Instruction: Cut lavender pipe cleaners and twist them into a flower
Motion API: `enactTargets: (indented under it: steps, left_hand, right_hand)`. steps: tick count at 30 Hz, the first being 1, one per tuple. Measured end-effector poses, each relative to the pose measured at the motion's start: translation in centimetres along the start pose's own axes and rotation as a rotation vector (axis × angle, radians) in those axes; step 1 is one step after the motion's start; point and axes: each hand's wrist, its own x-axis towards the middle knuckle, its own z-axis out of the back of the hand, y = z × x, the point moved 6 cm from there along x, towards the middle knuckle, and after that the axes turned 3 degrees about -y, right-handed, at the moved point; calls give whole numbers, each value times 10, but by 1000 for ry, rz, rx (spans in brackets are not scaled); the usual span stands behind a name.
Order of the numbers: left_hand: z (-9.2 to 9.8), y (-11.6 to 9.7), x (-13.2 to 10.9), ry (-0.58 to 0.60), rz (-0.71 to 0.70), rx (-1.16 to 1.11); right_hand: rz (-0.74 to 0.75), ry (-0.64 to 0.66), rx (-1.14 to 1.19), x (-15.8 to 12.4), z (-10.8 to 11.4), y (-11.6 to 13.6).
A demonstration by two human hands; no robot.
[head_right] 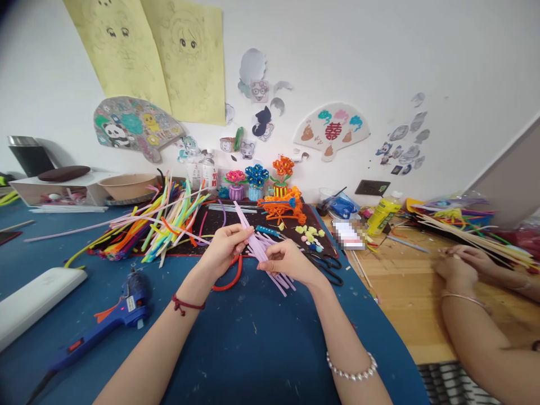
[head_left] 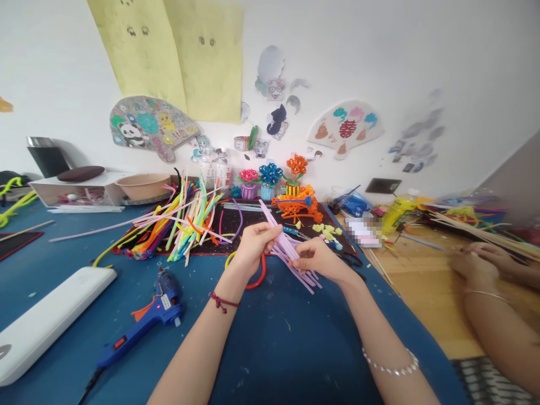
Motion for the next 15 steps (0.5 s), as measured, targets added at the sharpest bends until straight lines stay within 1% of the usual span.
enactTargets:
  steps: [7, 12, 15]
  left_hand:
    - [0, -3, 0, -6, 2, 4]
    - [1, -2, 0, -20, 11, 4]
    - [3, -2, 1, -31, -5, 24]
  right_hand:
    - [39, -55, -62, 2, 1, 5]
    - [56, -118, -118, 3, 2, 6]
    - [57, -105, -116, 2, 2, 6]
